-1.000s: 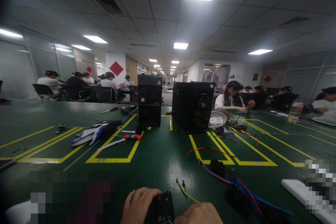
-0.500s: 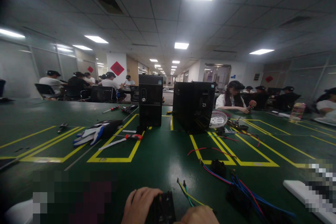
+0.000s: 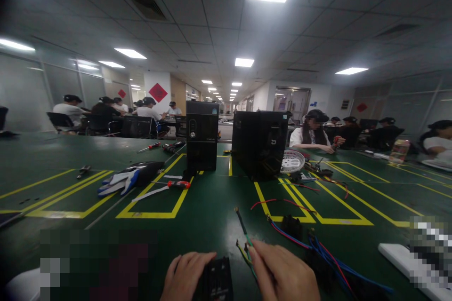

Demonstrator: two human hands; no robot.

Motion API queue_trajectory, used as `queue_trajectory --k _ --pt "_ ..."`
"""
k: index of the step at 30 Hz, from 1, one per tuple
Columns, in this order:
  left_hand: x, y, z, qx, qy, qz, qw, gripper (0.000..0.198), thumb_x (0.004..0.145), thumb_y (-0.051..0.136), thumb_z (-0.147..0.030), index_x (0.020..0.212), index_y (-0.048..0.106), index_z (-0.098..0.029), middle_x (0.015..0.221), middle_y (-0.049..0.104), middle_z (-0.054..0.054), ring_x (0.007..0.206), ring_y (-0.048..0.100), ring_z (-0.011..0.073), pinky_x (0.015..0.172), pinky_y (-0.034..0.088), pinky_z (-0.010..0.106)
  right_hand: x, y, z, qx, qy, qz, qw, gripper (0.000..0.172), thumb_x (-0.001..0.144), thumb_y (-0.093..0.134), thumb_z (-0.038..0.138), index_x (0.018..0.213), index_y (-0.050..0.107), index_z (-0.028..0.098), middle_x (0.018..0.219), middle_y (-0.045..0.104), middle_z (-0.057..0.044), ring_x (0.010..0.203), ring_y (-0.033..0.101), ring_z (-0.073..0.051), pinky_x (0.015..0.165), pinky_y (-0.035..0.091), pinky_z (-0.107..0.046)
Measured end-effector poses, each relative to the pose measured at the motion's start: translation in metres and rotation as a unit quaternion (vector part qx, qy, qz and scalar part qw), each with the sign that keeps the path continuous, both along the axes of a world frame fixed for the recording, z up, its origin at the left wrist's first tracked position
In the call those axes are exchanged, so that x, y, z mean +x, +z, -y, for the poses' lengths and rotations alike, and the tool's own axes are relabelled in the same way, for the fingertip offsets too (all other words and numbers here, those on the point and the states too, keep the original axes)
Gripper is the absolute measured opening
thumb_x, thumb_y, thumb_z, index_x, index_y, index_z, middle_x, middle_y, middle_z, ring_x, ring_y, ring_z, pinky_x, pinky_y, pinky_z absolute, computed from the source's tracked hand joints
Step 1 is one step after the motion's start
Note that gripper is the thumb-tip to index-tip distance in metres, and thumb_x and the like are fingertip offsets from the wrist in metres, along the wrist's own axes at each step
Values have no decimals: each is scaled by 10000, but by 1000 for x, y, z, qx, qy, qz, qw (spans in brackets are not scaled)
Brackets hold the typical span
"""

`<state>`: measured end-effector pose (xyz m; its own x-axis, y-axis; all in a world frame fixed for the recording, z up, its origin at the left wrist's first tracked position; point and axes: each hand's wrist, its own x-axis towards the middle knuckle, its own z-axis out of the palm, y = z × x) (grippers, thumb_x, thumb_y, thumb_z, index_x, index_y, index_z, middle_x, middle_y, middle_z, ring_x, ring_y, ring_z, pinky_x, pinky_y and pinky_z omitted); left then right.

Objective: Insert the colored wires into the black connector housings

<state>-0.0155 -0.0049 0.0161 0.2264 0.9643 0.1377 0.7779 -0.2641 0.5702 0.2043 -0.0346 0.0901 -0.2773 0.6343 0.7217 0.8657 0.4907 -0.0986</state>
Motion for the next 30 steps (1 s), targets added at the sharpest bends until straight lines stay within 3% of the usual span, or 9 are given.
queue_trajectory --k 5,12,15,18,22,30 --pt "-2 -10 -3 12 -2 -24 1000 664 638 708 -491 1259 559 -307 1231 630 39 1178 508 311 1052 273 527 13 -17 -12 -186 -132 63 972 284 912 426 359 978 695 293 943 758 -23 855 713 -247 710 591 -405" --pt "-2 -18 -6 29 3 -32 999 706 680 629 -604 1292 537 -265 1239 625 61 1156 526 309 1036 322 505 8 -23 -12 -234 -105 124 959 209 850 523 289 945 706 252 945 684 -75 886 656 -268 763 557 -450" --pt "-3 -8 -1 73 32 -66 995 697 692 616 -593 1291 541 -245 1255 614 73 1155 525 313 1035 324 506 5 -21 -11 -247 -95 119 957 209 851 523 283 947 705 244 945 676 -80 910 642 -273 785 544 -455" --pt "-7 11 5 137 105 -144 974 620 741 584 -496 1310 517 -260 1318 563 71 1229 451 348 1066 195 611 5 -19 -11 -263 -89 109 954 196 854 523 288 927 700 248 944 669 -76 919 632 -278 777 536 -458" --pt "-14 29 11 126 175 -220 951 545 827 453 -414 1328 493 -204 1389 483 102 1286 381 351 1002 239 651 4 -17 -11 -279 -72 95 953 201 870 503 300 934 690 258 954 661 -67 942 615 -276 789 515 -461" --pt "-13 31 10 90 179 -245 949 504 859 400 -378 1322 497 -202 1407 456 118 1301 370 362 923 347 632 0 -15 -8 -288 -55 78 953 220 885 484 299 955 684 241 971 661 -69 970 598 -268 821 489 -448"
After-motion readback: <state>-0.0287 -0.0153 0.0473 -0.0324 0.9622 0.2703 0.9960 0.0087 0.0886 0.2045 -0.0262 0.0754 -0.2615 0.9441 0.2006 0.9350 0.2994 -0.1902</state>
